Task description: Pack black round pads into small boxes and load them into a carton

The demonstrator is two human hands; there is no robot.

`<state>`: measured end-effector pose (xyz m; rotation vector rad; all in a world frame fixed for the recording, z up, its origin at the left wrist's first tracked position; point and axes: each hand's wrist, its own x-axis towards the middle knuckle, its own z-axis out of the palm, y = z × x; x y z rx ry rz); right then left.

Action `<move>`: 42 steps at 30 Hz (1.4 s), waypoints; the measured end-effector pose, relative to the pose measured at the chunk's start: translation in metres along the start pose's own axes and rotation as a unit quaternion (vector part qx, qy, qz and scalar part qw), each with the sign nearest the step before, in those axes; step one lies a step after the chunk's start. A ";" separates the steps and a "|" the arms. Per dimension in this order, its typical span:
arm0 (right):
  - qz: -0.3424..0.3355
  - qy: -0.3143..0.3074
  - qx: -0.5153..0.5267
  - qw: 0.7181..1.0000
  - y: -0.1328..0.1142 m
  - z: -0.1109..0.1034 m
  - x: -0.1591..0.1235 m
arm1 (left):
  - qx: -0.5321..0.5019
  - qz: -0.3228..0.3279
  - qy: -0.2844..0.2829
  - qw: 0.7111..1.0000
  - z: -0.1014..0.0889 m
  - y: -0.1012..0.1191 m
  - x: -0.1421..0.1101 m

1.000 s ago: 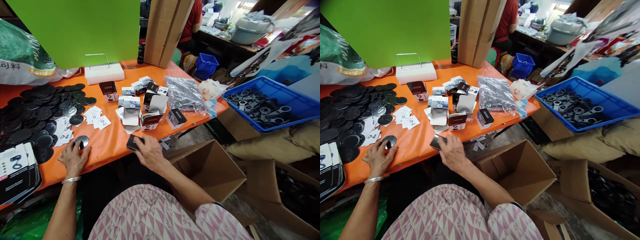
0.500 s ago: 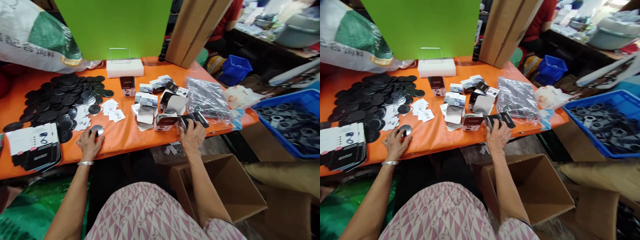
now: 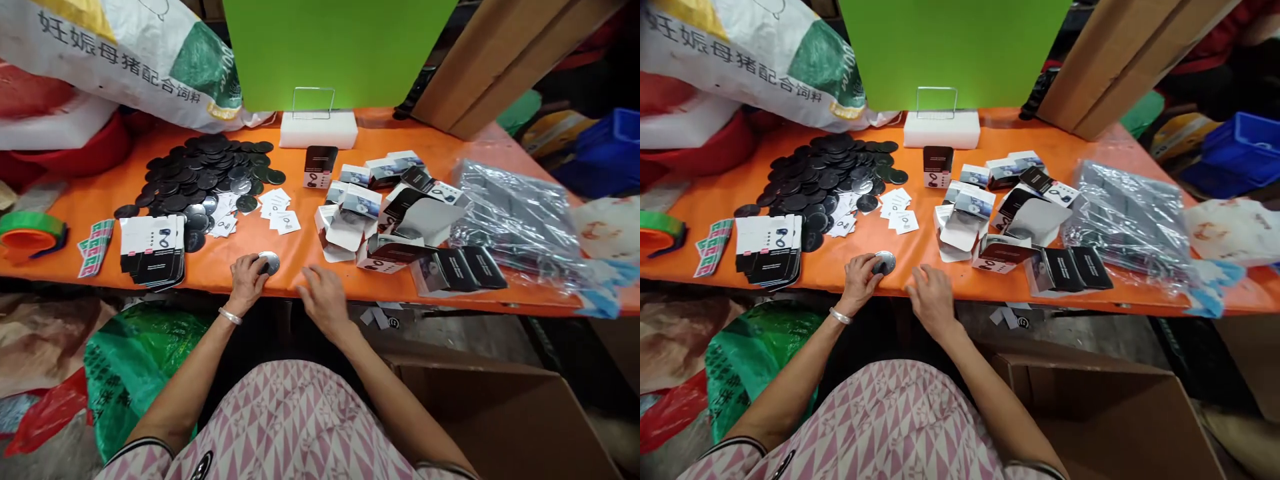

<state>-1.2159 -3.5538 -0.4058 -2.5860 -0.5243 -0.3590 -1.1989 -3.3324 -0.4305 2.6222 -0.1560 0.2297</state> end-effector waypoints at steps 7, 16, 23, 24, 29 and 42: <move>-0.013 -0.162 -0.027 0.986 -0.019 0.044 0.058 | -0.159 -0.041 -0.006 0.986 0.000 -0.003 0.013; 0.081 0.001 -0.126 0.989 0.031 0.000 0.055 | -0.093 -0.066 0.016 0.993 0.014 0.003 0.042; 0.058 0.036 -0.198 0.978 0.077 -0.013 0.075 | -0.062 -0.057 0.032 0.996 0.019 0.006 0.038; 0.052 0.064 -0.193 0.978 0.076 -0.019 0.081 | -0.065 -0.059 0.034 0.996 0.020 0.005 0.038; 0.032 0.206 -0.122 0.970 0.039 -0.074 0.112 | -0.150 -0.074 0.047 0.985 0.014 0.005 0.035; 0.083 0.062 0.372 0.923 -0.109 0.001 0.096 | 0.128 -0.115 0.235 0.957 -0.047 0.017 -0.044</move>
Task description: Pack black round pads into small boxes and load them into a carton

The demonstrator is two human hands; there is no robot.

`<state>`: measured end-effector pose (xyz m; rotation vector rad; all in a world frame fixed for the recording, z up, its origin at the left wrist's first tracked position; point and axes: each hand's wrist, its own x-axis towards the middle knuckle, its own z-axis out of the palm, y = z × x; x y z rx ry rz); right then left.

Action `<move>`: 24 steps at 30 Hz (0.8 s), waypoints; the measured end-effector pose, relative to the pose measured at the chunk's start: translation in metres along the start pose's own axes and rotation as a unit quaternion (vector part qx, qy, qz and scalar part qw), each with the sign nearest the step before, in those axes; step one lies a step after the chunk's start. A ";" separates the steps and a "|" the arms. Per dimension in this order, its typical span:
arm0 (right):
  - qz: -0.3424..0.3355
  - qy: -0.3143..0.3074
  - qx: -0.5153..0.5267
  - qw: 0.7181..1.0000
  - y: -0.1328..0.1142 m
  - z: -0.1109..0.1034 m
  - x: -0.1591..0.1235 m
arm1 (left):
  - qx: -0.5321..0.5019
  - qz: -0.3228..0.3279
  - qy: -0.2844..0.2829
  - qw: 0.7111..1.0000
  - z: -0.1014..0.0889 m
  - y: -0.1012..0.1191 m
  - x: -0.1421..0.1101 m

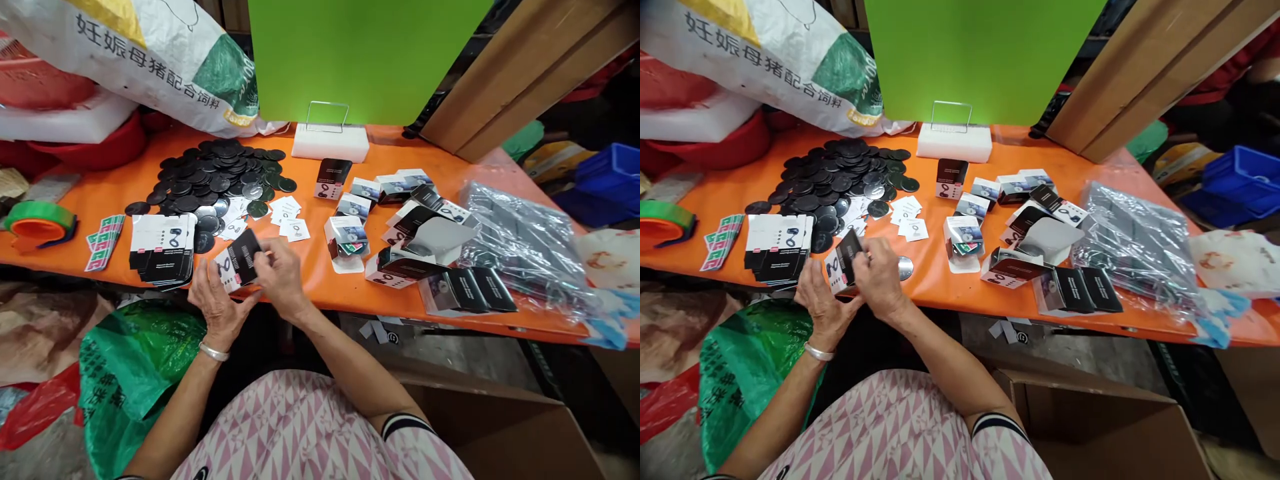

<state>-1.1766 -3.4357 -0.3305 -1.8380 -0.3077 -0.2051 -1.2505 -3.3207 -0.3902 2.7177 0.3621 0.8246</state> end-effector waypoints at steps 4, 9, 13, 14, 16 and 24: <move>-0.017 -0.128 0.038 0.991 -0.007 0.020 -0.008 | -0.078 -0.008 0.021 0.997 0.018 -0.012 0.003; -0.003 -0.152 -0.142 0.978 0.035 -0.011 0.037 | -0.220 -0.132 0.027 0.966 0.020 -0.028 0.026; 0.118 -0.084 -0.331 0.932 0.101 -0.029 0.075 | -0.485 -0.214 -0.067 0.845 0.014 -0.047 0.036; 0.138 -0.082 -0.376 0.913 0.113 -0.028 0.079 | -0.545 -0.228 -0.093 0.802 0.014 -0.050 0.035; 0.151 -0.086 -0.422 0.890 0.130 -0.024 0.081 | -0.612 -0.253 -0.142 0.736 0.014 -0.053 0.034; 0.195 -0.038 -0.233 0.952 0.121 -0.028 0.070 | -0.635 -0.226 -0.220 0.705 0.015 -0.056 0.033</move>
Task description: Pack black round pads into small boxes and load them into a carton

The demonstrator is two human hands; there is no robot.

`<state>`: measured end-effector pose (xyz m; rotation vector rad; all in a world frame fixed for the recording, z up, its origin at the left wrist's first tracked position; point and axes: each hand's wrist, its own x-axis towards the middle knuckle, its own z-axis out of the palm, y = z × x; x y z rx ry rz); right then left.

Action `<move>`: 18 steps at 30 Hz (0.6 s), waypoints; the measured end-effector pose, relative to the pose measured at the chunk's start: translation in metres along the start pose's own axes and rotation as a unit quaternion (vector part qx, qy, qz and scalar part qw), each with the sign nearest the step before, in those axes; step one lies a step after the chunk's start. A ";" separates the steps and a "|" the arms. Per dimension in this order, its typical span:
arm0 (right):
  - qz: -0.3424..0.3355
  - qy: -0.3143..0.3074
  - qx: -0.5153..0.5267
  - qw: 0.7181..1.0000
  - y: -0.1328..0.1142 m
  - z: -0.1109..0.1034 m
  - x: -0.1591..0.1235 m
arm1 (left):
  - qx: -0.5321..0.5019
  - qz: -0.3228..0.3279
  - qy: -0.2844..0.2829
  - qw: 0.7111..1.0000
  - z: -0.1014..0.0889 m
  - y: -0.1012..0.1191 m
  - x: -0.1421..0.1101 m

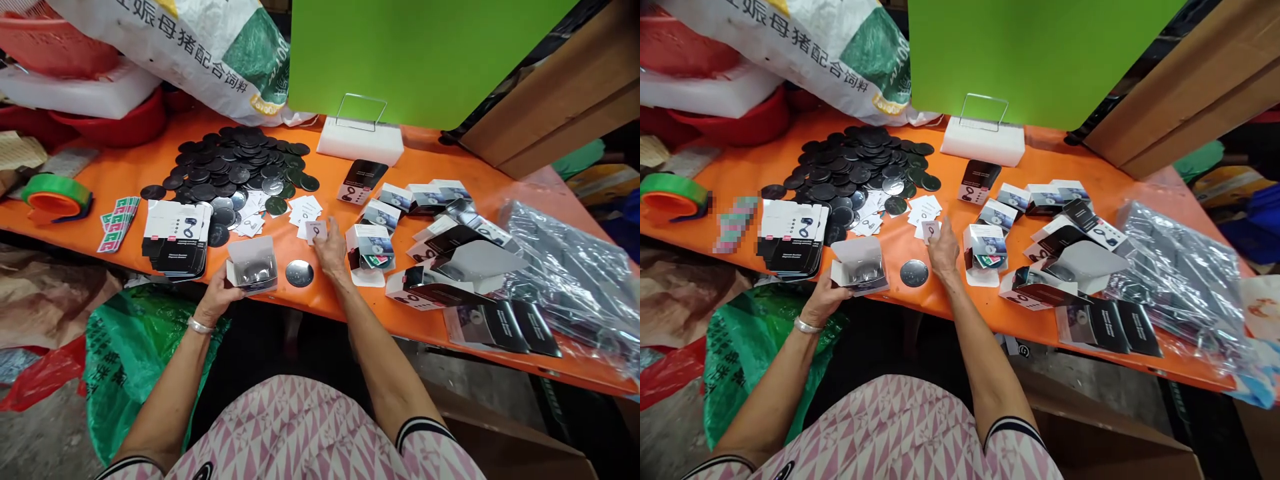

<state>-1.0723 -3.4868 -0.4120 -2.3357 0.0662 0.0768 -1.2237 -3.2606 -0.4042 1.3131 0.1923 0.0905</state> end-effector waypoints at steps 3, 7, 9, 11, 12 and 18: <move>-0.033 -0.106 0.099 0.989 0.003 -0.011 -0.024 | -0.009 0.001 0.003 1.000 0.000 -0.003 0.000; -0.060 -0.266 -0.057 0.960 0.001 -0.021 -0.052 | -0.004 0.007 0.014 1.000 0.002 -0.008 -0.002; -0.091 -0.262 -0.149 0.949 -0.004 -0.024 -0.056 | 0.028 0.011 0.021 0.999 0.005 -0.009 -0.003; -0.106 -0.252 -0.167 0.947 -0.011 -0.024 -0.054 | 0.068 0.015 0.024 0.997 0.007 -0.010 -0.004; -0.105 -0.249 -0.157 0.950 -0.013 -0.024 -0.052 | 0.082 0.019 0.027 0.996 0.009 -0.010 -0.004; -0.068 -0.260 -0.030 0.963 -0.004 -0.023 -0.050 | 0.056 0.021 0.053 0.997 0.013 -0.015 -0.003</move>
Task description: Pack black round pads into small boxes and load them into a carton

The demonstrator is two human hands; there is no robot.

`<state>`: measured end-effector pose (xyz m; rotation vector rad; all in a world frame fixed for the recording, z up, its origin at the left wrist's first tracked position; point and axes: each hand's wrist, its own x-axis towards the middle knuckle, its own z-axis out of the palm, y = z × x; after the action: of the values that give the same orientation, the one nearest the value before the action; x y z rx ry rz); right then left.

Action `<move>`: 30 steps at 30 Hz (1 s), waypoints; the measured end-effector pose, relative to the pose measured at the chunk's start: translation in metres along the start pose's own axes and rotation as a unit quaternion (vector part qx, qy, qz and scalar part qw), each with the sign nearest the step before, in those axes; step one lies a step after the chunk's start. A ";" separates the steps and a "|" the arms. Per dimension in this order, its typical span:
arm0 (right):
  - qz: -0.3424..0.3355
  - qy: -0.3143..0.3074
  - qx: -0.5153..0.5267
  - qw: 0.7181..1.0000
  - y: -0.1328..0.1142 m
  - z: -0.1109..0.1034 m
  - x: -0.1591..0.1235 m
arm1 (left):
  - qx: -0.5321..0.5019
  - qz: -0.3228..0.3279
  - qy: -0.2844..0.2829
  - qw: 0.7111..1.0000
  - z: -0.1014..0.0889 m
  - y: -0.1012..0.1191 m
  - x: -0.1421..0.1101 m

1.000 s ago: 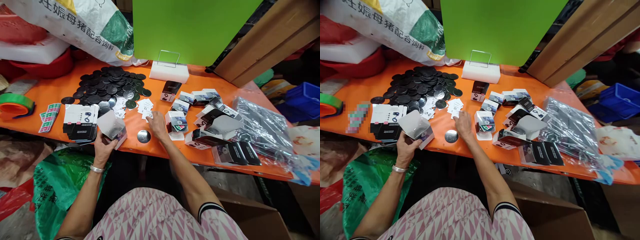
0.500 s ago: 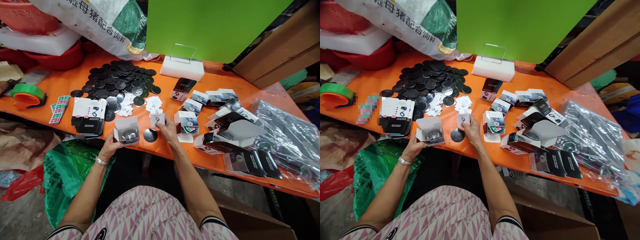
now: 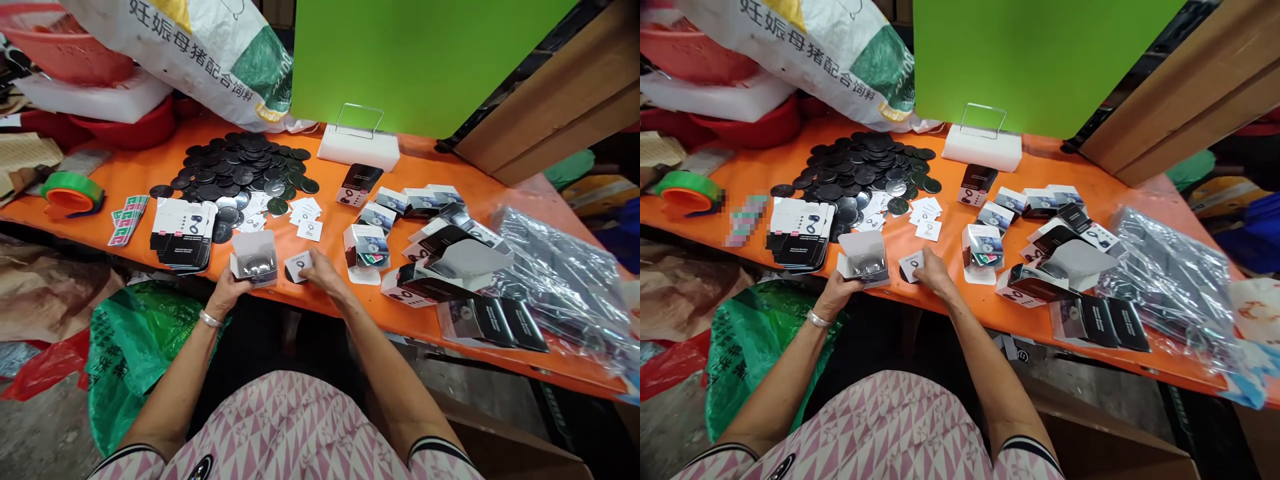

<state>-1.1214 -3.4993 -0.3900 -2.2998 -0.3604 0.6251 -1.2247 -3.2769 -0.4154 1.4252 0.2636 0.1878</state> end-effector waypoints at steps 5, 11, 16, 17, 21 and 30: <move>-0.068 0.139 0.150 0.976 0.002 -0.035 -0.041 | 0.003 -0.006 -0.062 0.998 0.020 -0.001 -0.001; -0.280 0.185 -0.136 0.932 -0.048 -0.051 -0.065 | 0.055 0.022 -0.160 0.985 0.061 0.000 -0.001; -0.276 0.104 -0.379 0.877 -0.061 -0.021 -0.042 | 0.042 0.021 -0.177 0.983 0.063 -0.009 0.002; -0.273 0.089 -0.387 0.876 -0.061 -0.020 -0.040 | 0.045 0.018 -0.178 0.983 0.062 -0.012 0.003; -0.219 0.049 -0.338 0.914 -0.060 -0.029 -0.040 | 0.052 0.024 -0.189 0.980 0.056 -0.016 0.002; -0.227 0.053 -0.429 0.872 -0.062 -0.019 -0.039 | 0.037 0.007 -0.189 0.981 0.059 -0.008 0.002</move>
<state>-1.1483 -3.4832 -0.3217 -2.8803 -1.2933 0.0731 -1.2054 -3.3334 -0.4162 1.5049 -0.0526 -0.0840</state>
